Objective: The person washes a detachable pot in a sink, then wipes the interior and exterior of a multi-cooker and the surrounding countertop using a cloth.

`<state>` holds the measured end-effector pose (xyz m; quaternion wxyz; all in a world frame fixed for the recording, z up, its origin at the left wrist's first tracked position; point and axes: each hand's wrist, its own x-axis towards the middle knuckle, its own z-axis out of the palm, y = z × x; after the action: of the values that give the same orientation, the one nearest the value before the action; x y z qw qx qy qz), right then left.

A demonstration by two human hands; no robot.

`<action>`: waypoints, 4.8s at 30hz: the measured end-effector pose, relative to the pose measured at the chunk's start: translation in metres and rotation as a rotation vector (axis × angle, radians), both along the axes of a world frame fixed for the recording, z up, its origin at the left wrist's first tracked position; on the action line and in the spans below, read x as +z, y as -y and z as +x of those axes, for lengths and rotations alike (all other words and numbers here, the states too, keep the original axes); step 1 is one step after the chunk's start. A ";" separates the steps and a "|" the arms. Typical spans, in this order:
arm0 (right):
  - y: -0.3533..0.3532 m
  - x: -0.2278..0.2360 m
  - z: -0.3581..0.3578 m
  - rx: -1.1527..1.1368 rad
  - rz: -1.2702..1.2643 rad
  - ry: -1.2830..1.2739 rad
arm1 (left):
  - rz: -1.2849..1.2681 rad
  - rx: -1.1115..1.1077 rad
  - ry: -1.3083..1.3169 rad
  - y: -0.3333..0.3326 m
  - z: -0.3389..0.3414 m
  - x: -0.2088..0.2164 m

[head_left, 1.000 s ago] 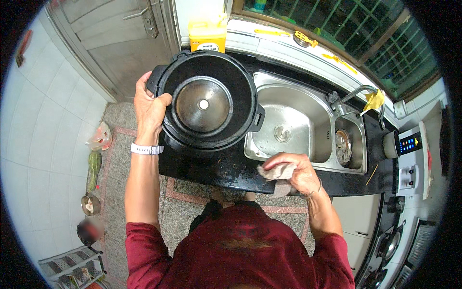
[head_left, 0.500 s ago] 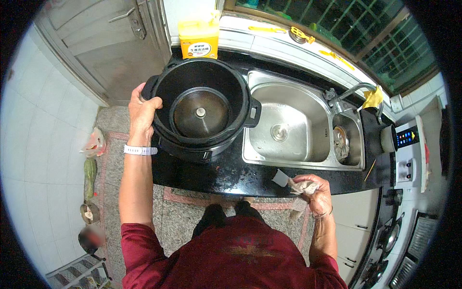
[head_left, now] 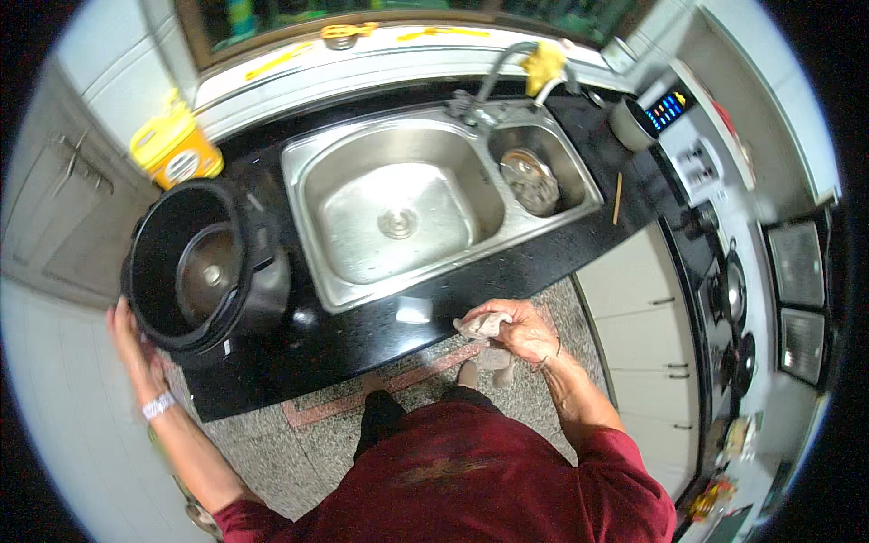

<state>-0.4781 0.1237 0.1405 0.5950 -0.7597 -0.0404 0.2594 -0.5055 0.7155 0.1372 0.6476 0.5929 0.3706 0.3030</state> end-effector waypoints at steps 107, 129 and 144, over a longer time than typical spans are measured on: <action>0.310 -0.121 0.462 0.000 0.310 -0.040 | -0.807 -0.457 0.582 0.814 0.428 -0.151; 0.294 -0.105 0.430 0.076 -0.006 0.666 | -1.225 -0.574 0.533 0.845 0.455 -0.180; 0.324 -0.139 0.519 0.066 -0.210 0.358 | -1.180 -0.525 0.573 0.857 0.464 -0.132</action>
<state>0.0409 -0.2003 0.0011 0.4871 -0.8497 -0.1431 0.1421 -0.0418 -0.1415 0.0055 0.9847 0.1096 0.1324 0.0296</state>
